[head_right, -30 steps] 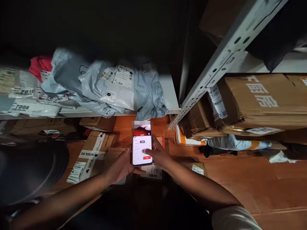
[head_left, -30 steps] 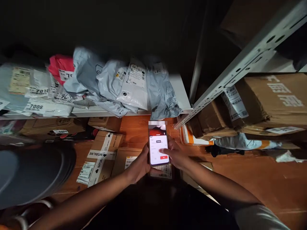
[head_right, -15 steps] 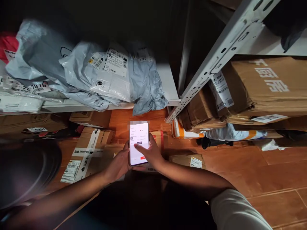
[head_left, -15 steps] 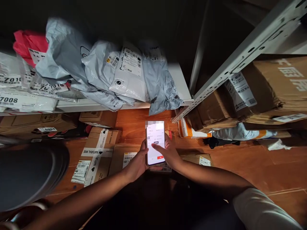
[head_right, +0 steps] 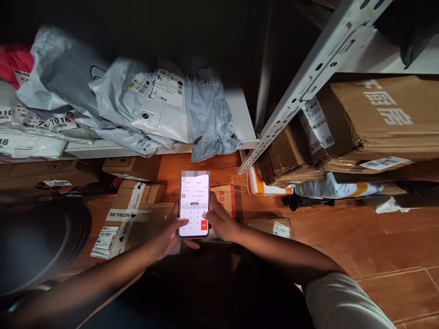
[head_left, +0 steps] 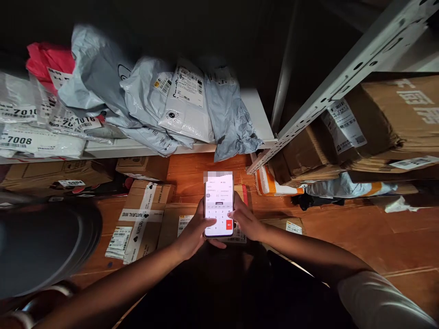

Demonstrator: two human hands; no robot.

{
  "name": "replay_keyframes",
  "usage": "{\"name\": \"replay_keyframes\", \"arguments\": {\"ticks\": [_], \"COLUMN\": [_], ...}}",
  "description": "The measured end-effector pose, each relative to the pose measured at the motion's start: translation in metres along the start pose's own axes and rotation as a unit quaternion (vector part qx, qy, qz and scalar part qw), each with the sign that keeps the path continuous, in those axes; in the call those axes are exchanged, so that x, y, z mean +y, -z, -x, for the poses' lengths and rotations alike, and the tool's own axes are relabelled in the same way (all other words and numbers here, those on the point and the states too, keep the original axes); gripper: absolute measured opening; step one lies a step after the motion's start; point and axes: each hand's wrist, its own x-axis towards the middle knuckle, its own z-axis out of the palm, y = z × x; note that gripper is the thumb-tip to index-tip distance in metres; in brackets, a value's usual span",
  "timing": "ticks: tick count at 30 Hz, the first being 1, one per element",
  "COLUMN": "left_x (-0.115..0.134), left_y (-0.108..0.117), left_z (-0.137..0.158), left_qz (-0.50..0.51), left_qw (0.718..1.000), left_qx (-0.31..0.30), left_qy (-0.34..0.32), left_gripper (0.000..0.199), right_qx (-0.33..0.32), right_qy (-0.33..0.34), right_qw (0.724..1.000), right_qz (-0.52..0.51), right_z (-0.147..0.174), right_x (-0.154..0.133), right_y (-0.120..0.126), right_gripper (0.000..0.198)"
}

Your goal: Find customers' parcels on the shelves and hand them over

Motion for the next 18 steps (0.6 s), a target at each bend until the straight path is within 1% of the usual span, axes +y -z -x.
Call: {"name": "replay_keyframes", "arguments": {"ticks": [3,5,7,11,14,18], "left_x": [-0.0039,-0.0063,-0.0077,-0.0060,-0.0036,-0.0034], "left_y": [-0.0025,-0.0016,0.0011,0.0053,0.0048,0.0041], "left_z": [0.0017,0.0018,0.0019,0.0037,0.0057,0.0065], "left_qz": [-0.038,-0.040,-0.013,0.058,0.064,0.047], "left_qw": [0.999,0.998,1.000,0.997,0.996,0.997], "left_qx": [0.034,0.040,0.016,-0.047,-0.062,-0.057], "left_qy": [-0.015,-0.020,-0.021,-0.010,-0.007,0.000], "left_gripper": [0.063,0.060,0.064,0.086,0.095,0.094], "right_qx": [-0.026,-0.045,-0.050,-0.036,-0.020,0.005], "right_qy": [0.019,0.026,0.028,0.003,-0.015,-0.043], "right_qw": [0.999,0.999,0.998,0.999,0.999,0.998], "right_qz": [0.001,0.004,0.017,0.000,-0.020,-0.047], "right_z": [0.0011,0.0018,0.0022,0.0017,0.0009,0.0001], "right_x": [-0.0034,-0.0046,-0.0052,-0.0059,-0.0066,-0.0073], "right_y": [-0.0005,-0.0002,0.0005,0.0014,0.0005,-0.0044], "right_gripper": [0.044,0.048,0.050,0.051,0.046,0.041]}}
